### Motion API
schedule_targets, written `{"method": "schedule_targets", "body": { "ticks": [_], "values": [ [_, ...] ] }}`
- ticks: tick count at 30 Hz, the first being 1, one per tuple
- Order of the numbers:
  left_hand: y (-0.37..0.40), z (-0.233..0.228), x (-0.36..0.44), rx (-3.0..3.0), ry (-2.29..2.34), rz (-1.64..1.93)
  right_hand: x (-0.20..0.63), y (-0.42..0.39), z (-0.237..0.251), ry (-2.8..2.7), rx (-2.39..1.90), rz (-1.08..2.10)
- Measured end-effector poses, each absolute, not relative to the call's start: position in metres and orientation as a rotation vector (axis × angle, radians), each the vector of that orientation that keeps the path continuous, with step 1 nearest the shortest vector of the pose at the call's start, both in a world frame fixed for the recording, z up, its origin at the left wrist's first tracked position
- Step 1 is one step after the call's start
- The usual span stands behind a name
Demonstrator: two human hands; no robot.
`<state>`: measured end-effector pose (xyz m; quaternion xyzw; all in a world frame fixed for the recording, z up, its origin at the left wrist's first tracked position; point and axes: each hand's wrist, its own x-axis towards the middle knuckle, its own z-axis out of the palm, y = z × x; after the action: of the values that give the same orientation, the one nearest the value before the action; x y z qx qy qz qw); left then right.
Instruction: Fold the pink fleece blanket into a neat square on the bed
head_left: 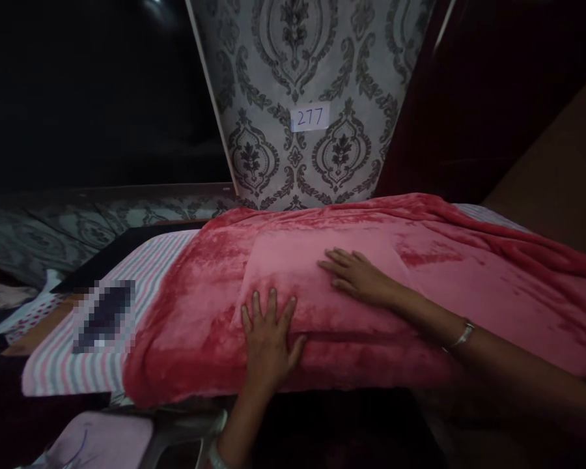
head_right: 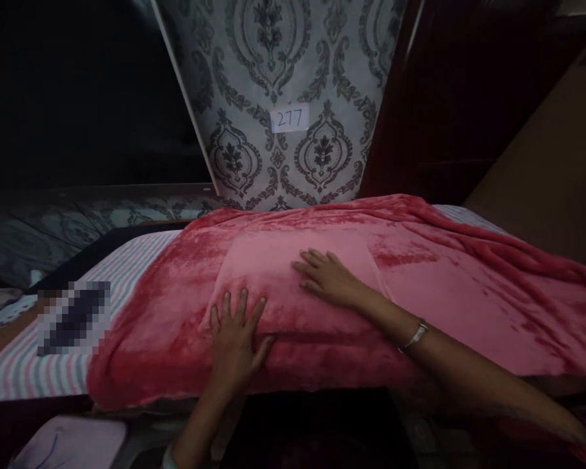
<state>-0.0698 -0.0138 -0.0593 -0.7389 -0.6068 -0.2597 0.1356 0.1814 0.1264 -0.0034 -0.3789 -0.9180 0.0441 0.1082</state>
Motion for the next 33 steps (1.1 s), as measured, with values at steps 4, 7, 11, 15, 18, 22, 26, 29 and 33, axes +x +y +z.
{"method": "schedule_targets", "body": {
  "ticks": [4,7,11,15,18,22,26,29,33],
  "values": [
    [-0.02,-0.054,-0.09,-2.186,-1.671,-0.6,0.239,0.098,-0.014,-2.431,-1.113,0.002],
    [-0.021,-0.052,-0.122,-2.171,-1.638,-0.528,0.274,0.059,-0.029,-2.416,-1.02,-0.087],
    [-0.014,-0.047,-0.162,-2.288,-1.588,-0.482,0.302,0.028,-0.054,-2.436,-1.038,-0.132],
    [-0.007,-0.038,-0.175,-2.368,-1.585,-0.452,0.31,0.028,-0.073,-2.354,-1.084,-0.144],
    [-0.004,-0.038,-0.173,-2.332,-1.603,-0.475,0.309,0.033,-0.078,-2.315,-1.074,-0.176],
    [0.0,-0.043,-0.173,-2.293,-1.659,-0.633,0.309,0.035,-0.076,-2.286,-1.051,-0.203],
    [0.007,-0.037,-0.178,-2.329,-1.616,-0.826,0.31,0.038,-0.071,-2.247,-1.036,-0.179],
    [0.015,-0.012,-0.179,-2.342,-1.557,-0.925,0.309,0.048,-0.058,-2.137,-1.055,-0.13],
    [0.028,0.049,-0.173,-2.307,-1.532,-1.07,0.306,0.068,-0.01,-1.945,-1.118,-0.039]
  ]
}}
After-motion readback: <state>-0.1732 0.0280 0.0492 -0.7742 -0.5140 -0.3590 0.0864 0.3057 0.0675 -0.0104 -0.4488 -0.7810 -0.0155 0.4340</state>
